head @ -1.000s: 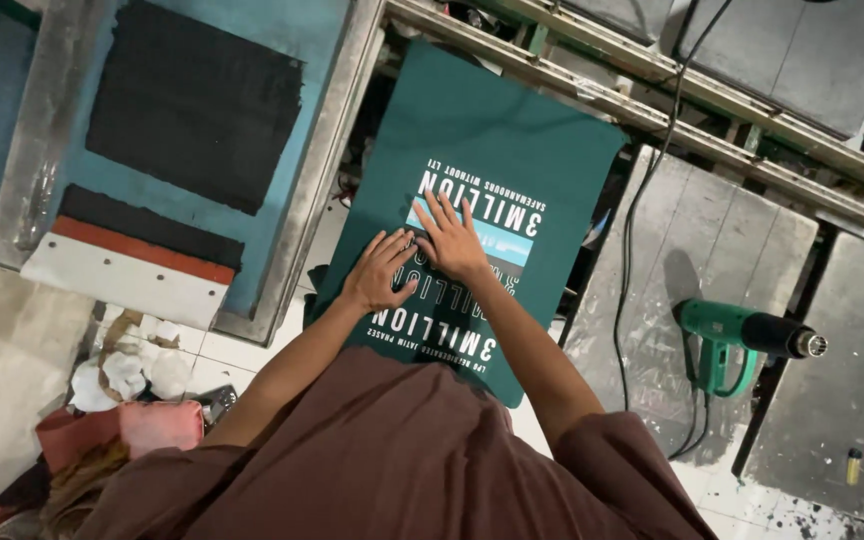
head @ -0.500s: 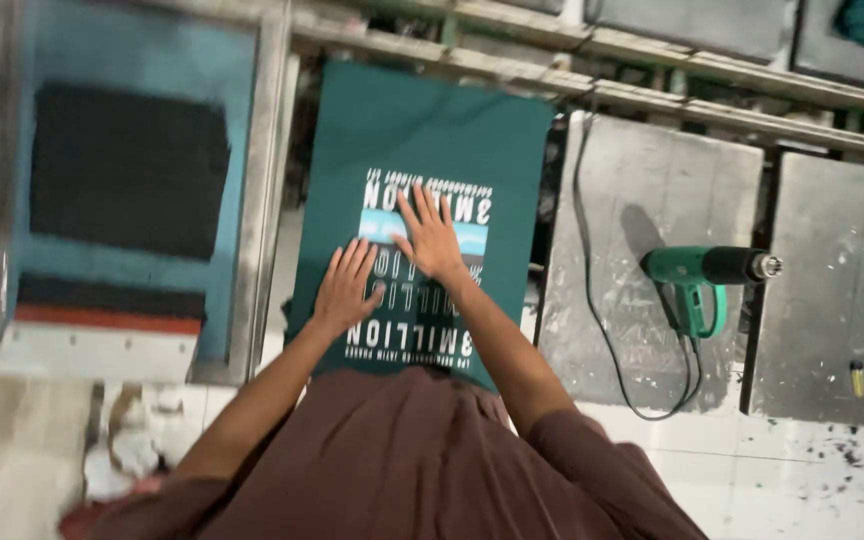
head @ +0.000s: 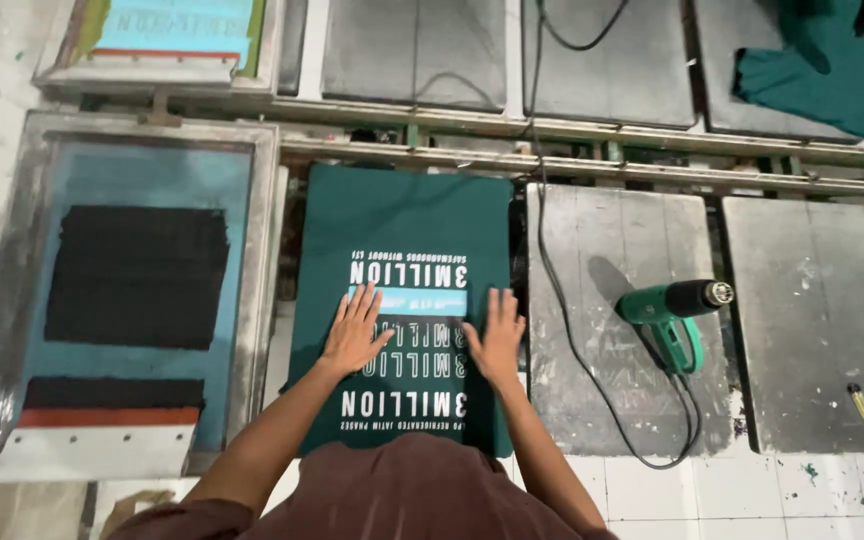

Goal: Drying ink on a t-shirt with a heat gun and lowering a screen printing frame for alignment.

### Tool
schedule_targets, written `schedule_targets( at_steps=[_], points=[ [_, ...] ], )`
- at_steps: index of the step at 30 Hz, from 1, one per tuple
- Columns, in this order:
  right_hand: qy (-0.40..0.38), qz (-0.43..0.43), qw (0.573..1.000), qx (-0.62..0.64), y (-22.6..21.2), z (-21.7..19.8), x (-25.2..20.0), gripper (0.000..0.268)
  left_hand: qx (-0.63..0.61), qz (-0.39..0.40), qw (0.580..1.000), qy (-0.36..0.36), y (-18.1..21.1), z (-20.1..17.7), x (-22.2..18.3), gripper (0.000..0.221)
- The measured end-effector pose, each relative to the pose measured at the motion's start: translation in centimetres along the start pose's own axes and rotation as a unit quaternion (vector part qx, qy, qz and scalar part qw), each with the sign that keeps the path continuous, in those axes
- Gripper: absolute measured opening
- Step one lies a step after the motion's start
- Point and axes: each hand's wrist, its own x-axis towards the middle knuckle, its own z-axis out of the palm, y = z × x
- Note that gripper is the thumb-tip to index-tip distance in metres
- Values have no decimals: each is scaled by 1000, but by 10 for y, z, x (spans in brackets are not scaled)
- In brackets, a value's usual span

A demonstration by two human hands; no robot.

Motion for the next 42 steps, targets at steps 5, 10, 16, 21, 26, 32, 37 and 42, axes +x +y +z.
schedule_targets(
  at_steps=[5,10,16,21,26,32,37,42],
  points=[
    [353,54,930,88,94,-17,-21,72,-31,-17,999,15,6,-1,-7,80],
    [452,273,832,171,184,-23,-50,17,-60,-6,998,17,7,-3,-18,86],
    [459,257,847,80,220,-68,-65,28,-89,13,996,12,-3,7,-38,86],
    [362,232,903,-9,232,-85,-54,76,-114,-4,993,-6,0,3,-54,96],
    [264,294,906,-152,262,-76,-36,94,-112,-33,993,-32,5,1,-62,104],
    [212,390,888,-121,245,-98,-15,80,-121,-51,990,-51,9,-5,-67,108],
    [217,398,873,-180,277,-87,-10,55,-111,-50,991,-57,8,-3,-66,110],
    [149,395,897,-130,272,-109,-12,61,-119,-54,989,-64,9,-6,-65,107]
  ],
)
